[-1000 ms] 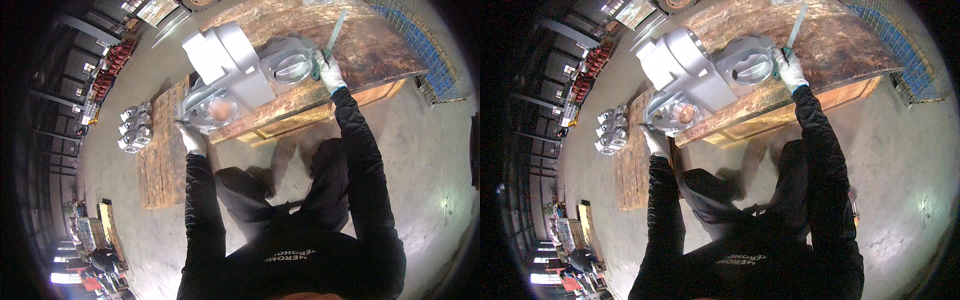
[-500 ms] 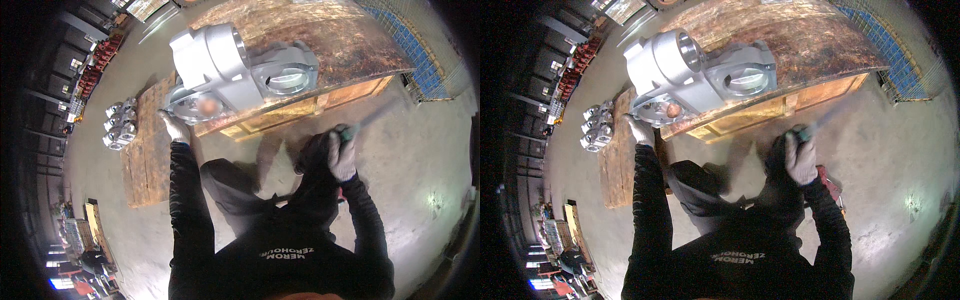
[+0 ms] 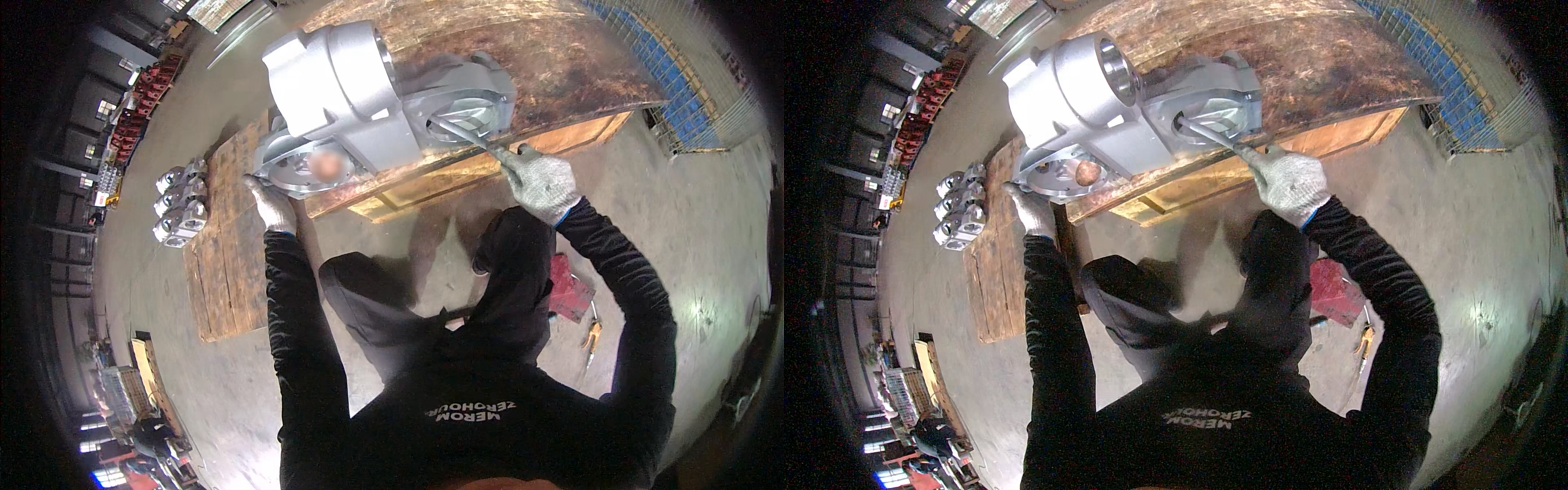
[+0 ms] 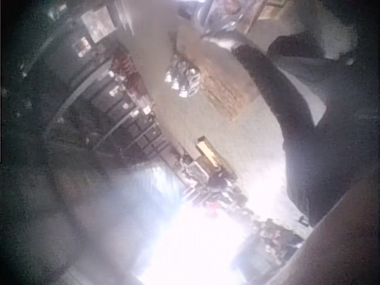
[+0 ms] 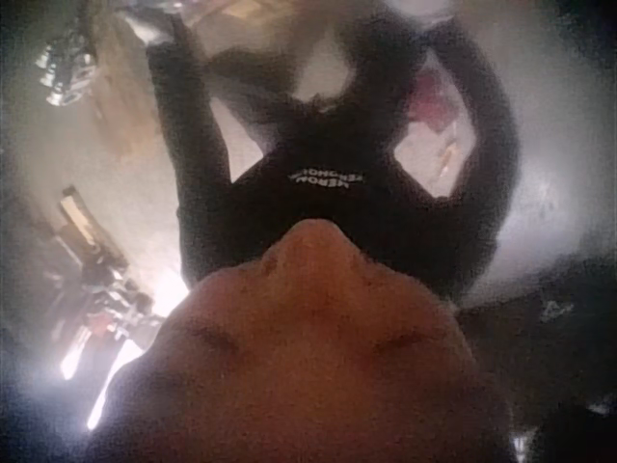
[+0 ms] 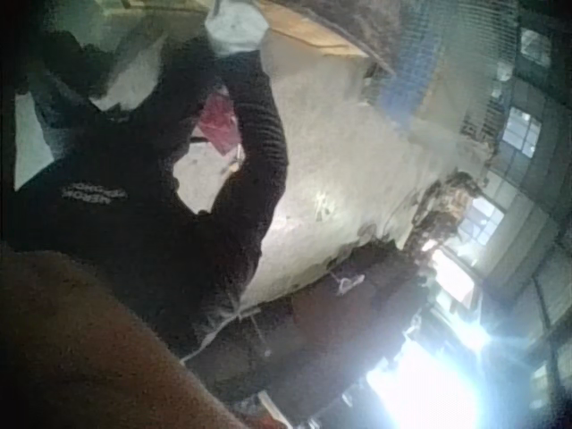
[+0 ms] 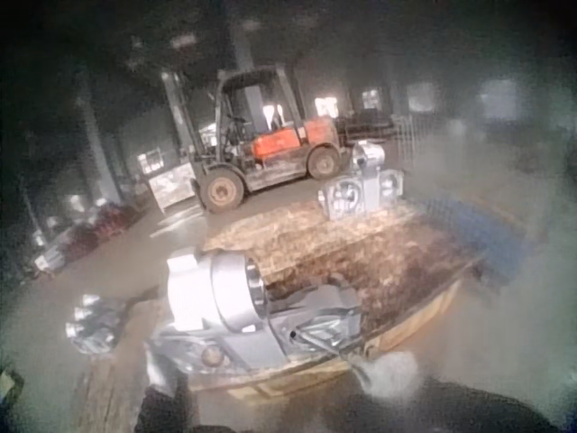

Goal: The person uses a deburring tool to scrape and smooth the edges of a large silver metal casting on a wooden pallet. They repeatedly rotate the part to access different edges and continue the deburring process throughout the clip.

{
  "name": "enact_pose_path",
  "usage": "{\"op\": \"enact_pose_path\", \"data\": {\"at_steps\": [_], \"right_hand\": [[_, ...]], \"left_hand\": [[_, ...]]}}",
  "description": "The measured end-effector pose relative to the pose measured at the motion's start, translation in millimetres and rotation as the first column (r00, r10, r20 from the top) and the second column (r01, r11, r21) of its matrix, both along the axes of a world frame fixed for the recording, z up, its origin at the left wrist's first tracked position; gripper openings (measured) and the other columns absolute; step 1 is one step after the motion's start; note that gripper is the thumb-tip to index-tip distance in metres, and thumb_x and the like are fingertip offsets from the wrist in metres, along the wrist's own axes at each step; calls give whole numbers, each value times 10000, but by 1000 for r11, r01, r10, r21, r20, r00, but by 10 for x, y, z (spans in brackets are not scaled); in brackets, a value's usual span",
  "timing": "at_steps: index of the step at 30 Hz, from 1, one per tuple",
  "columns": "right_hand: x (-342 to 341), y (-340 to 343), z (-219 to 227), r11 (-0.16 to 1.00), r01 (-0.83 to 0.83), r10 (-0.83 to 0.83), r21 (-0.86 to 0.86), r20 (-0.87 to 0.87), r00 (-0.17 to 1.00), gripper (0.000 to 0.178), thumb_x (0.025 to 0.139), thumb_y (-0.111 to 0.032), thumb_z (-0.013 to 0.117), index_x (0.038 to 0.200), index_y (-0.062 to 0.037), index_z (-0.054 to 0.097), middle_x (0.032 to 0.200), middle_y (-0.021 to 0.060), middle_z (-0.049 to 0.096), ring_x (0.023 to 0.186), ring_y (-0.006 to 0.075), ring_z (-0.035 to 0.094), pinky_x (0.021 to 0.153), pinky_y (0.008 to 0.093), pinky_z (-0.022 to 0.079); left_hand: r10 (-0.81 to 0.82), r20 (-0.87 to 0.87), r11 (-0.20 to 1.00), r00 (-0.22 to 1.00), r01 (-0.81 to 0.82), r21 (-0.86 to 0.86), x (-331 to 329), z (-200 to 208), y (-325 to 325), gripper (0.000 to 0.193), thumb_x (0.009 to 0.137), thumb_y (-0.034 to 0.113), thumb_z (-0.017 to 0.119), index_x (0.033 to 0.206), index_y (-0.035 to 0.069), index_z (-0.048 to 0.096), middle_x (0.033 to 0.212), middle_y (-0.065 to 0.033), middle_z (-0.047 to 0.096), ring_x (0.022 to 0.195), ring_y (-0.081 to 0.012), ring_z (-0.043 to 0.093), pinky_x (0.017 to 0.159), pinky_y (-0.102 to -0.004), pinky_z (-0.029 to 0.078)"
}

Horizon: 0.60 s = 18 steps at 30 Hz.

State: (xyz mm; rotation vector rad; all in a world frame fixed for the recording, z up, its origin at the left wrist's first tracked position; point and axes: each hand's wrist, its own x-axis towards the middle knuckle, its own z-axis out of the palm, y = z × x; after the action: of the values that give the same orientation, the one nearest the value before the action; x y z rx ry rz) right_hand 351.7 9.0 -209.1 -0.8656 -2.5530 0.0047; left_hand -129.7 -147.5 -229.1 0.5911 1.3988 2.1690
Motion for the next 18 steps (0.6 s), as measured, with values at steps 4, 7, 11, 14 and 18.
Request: {"op": "enact_pose_path", "data": {"at_steps": [4, 7, 11, 14, 18], "right_hand": [[-295, 157, -76, 988, -11, -10, 152, 133, 991, 352, 994, -203, 522, 1310, -201, 677, 738, 117, 633, 590, 302, 670, 483, 429, 519], [-593, 373, -139, 986, 51, -92, 157, 263, 961, 358, 988, -218, 531, 1315, -179, 672, 742, 97, 649, 597, 266, 660, 479, 414, 495], [-296, 327, 356, 996, -78, 84, -53, 108, 991, 268, 971, -236, 574, 1195, -192, 714, 693, 116, 657, 654, 325, 689, 556, 458, 533], [-194, 166, 328, 989, -17, 22, -145, 29, 999, 252, 960, -225, 593, 1168, -156, 718, 827, 171, 715, 746, 397, 694, 651, 522, 547], [-411, 80, 95, 985, -32, 29, -171, -19, 999, 251, 953, -232, 595, 1146, -133, 721, 852, 193, 715, 804, 396, 702, 709, 522, 551]], "left_hand": [[6, 62, 999, 998, -9, 47, -64, -95, 13, 879, 1024, 715, 363, 1536, 1, 405, 1592, -143, 432, 1462, -288, 393, 1239, -446, 275], [-51, -27, 997, 998, 53, 51, -341, -233, -4, 866, 1029, 705, 364, 1526, -2, 417, 1581, -137, 444, 1449, -283, 408, 1235, -445, 283], [-12, -39, 999, 999, 13, 33, -292, -178, -120, 922, 1003, 746, 368, 1539, -4, 387, 1585, -140, 431, 1458, -307, 396, 1235, -475, 284], [-10, 23, 994, 1000, 8, 105, 96, -4, 28, 946, 990, 769, 362, 1548, 4, 367, 1602, -142, 403, 1464, -331, 387, 1227, -501, 295], [-80, 27, 995, 996, 78, 65, -68, -107, 110, 951, 1004, 754, 354, 1576, -5, 327, 1600, -179, 394, 1456, -339, 390, 1216, -483, 298]]}}
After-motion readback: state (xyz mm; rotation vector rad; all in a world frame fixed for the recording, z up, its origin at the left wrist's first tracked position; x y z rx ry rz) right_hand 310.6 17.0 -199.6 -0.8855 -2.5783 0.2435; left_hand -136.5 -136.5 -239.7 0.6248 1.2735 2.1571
